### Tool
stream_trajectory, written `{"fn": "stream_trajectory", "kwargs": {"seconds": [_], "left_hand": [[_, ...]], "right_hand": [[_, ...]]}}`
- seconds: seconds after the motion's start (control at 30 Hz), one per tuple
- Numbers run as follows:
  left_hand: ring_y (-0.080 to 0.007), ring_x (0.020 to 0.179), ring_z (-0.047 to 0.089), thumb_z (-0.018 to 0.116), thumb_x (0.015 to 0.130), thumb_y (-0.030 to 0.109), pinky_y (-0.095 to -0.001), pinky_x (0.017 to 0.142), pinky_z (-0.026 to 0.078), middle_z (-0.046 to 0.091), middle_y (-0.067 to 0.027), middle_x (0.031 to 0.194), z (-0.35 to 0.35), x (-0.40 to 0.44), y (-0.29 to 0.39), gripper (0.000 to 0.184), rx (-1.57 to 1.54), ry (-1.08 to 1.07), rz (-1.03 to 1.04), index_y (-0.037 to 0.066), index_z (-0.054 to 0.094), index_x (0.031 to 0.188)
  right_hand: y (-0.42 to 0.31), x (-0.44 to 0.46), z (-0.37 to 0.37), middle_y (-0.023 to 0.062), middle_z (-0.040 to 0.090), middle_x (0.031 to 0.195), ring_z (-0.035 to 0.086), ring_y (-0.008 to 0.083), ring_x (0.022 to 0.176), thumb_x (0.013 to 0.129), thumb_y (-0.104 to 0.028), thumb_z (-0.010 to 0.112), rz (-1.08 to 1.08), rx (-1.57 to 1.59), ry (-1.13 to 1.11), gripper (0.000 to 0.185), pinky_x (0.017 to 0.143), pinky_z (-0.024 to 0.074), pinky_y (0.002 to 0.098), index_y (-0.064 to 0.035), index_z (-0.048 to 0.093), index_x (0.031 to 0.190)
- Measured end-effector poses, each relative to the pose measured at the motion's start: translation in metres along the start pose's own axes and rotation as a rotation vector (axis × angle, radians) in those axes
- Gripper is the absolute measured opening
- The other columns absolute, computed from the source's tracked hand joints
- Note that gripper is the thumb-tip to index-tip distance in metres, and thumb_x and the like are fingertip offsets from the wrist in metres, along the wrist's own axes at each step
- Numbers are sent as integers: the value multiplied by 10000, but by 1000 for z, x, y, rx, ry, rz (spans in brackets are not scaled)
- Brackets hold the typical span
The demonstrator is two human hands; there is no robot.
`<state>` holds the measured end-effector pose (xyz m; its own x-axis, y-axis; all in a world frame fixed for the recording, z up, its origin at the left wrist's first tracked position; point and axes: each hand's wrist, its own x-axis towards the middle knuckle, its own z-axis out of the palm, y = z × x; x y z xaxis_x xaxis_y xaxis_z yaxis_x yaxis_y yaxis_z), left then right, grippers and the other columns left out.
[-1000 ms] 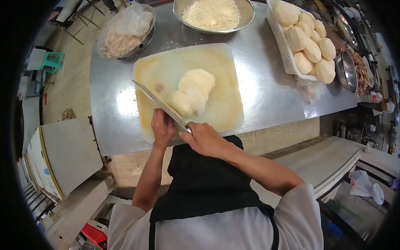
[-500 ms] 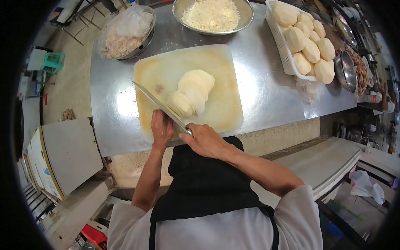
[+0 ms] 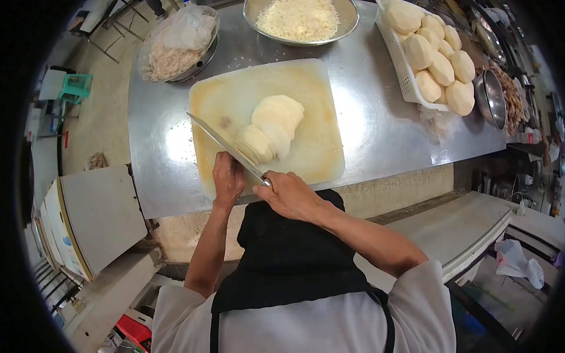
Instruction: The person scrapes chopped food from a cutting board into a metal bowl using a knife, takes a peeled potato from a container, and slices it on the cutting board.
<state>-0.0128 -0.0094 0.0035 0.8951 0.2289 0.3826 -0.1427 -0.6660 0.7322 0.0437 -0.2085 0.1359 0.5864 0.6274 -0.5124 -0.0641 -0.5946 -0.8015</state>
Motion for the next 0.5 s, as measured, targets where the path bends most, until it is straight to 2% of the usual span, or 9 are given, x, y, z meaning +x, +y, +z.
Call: {"fn": "stream_trajectory", "kwargs": {"seconds": [0.23,0.33,0.5], "left_hand": [[-414,869,551,592,753,-121,-501,759,453,586,-191,879,-3,0,0,187,17,-38,10,-31,578,917],[-416,876,547,589,742,-124,-500,765,454,585,-196,891,-7,0,0,203,28,-44,-3,-31,582,922],[-405,861,552,597,745,-126,-494,766,457,595,-179,867,-3,-1,-2,195,16,-15,13,-22,589,909]], "right_hand": [[25,27,9,360,678,848,674,538,850,1029,-320,603,-108,-42,8,452,810,528,535,126,662,1069],[28,40,21,351,683,852,680,530,840,1024,-315,613,-156,-35,104,442,799,528,531,123,666,1063],[2,6,1,353,679,828,690,515,832,1020,-325,619,-31,27,5,459,793,527,524,129,670,1072]]}}
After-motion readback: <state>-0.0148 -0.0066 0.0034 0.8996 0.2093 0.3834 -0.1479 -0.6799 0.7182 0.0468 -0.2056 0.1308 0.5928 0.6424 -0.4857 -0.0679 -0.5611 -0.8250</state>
